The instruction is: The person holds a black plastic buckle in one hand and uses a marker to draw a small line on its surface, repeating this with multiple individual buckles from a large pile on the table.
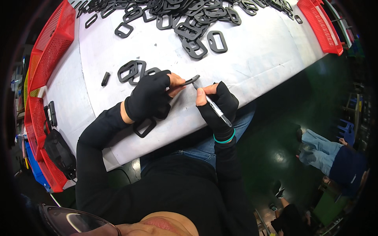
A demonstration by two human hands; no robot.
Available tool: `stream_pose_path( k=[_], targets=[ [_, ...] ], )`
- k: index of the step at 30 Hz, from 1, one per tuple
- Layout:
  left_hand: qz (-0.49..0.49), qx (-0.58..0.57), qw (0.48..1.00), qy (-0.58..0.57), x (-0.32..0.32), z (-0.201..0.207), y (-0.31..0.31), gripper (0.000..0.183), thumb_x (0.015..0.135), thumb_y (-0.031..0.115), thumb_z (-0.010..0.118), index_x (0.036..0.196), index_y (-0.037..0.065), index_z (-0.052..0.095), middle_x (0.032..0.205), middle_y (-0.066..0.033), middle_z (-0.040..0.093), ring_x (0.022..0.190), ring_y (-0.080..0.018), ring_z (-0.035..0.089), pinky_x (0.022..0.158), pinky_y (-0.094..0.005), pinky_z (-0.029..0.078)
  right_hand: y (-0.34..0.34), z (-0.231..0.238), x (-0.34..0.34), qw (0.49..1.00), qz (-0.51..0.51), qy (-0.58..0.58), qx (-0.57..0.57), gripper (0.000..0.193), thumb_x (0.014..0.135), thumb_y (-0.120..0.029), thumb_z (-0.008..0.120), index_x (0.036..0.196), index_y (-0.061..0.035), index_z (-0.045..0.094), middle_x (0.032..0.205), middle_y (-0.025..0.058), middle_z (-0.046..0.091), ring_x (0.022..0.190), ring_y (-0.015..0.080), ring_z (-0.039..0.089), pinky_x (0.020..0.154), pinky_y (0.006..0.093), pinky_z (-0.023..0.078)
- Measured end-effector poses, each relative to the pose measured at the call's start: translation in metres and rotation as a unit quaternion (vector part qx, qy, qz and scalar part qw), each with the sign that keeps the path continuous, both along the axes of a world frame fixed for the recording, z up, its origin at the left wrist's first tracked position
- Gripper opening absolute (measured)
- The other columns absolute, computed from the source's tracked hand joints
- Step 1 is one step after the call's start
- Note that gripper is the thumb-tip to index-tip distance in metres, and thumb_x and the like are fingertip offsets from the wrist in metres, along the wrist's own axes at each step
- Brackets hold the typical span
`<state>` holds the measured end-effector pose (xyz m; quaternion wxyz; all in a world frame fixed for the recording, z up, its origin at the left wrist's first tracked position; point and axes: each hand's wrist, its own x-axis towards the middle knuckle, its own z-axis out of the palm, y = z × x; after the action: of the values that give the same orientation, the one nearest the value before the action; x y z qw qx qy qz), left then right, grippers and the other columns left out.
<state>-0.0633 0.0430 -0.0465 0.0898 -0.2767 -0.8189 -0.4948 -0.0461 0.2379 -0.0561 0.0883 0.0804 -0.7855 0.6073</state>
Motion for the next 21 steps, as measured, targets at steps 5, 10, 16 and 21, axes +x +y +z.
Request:
stream_pose_path(
  k=[5, 10, 16, 21],
  targets=[
    [-0.055, -0.106, 0.993, 0.022, 0.0073, 0.0026, -0.0013, 0.029, 0.075, -0.003, 0.063, 0.102, 0.003, 0.055, 0.093, -0.0113, 0.062, 0.072, -0.0255, 0.063, 0.059, -0.0292, 0.05, -0.0007, 0.0026, -0.0012, 0.997, 0.011, 0.062, 0.05, 0.012, 0.076, -0.006, 0.068, 0.075, -0.0016, 0.057, 0.058, 0.004, 0.054, 0.05, 0.0102, 0.051, 0.048, 0.0239, 0.04],
    [-0.07, -0.136, 0.988, 0.024, 0.0089, 0.0057, -0.0026, 0.032, 0.072, -0.004, 0.062, 0.102, 0.004, 0.055, 0.096, -0.0097, 0.062, 0.072, -0.0237, 0.063, 0.057, -0.0287, 0.05, -0.0007, -0.0024, -0.0022, 0.993, 0.016, 0.096, 0.071, 0.013, 0.075, -0.005, 0.068, 0.076, -0.0026, 0.055, 0.058, 0.005, 0.053, 0.049, 0.0128, 0.052, 0.048, 0.0249, 0.041],
    [-0.073, -0.131, 0.988, 0.035, 0.0081, 0.0051, -0.002, 0.033, 0.07, -0.005, 0.061, 0.102, 0.003, 0.054, 0.096, -0.0093, 0.062, 0.07, -0.0228, 0.063, 0.055, -0.0283, 0.049, -0.0006, -0.0044, -0.0031, 0.991, 0.017, 0.103, 0.079, 0.013, 0.075, -0.004, 0.068, 0.077, -0.0029, 0.055, 0.06, 0.006, 0.055, 0.05, 0.0149, 0.054, 0.048, 0.0262, 0.043],
    [-0.073, -0.136, 0.988, 0.031, 0.0085, 0.0062, -0.0023, 0.034, 0.07, -0.006, 0.061, 0.102, 0.003, 0.054, 0.096, -0.0096, 0.062, 0.07, -0.0225, 0.062, 0.055, -0.0284, 0.049, -0.0012, -0.0066, -0.003, 0.991, 0.022, 0.105, 0.084, 0.013, 0.074, -0.003, 0.068, 0.077, -0.0028, 0.055, 0.061, 0.0072, 0.056, 0.05, 0.0181, 0.055, 0.048, 0.0277, 0.044]
  ],
)
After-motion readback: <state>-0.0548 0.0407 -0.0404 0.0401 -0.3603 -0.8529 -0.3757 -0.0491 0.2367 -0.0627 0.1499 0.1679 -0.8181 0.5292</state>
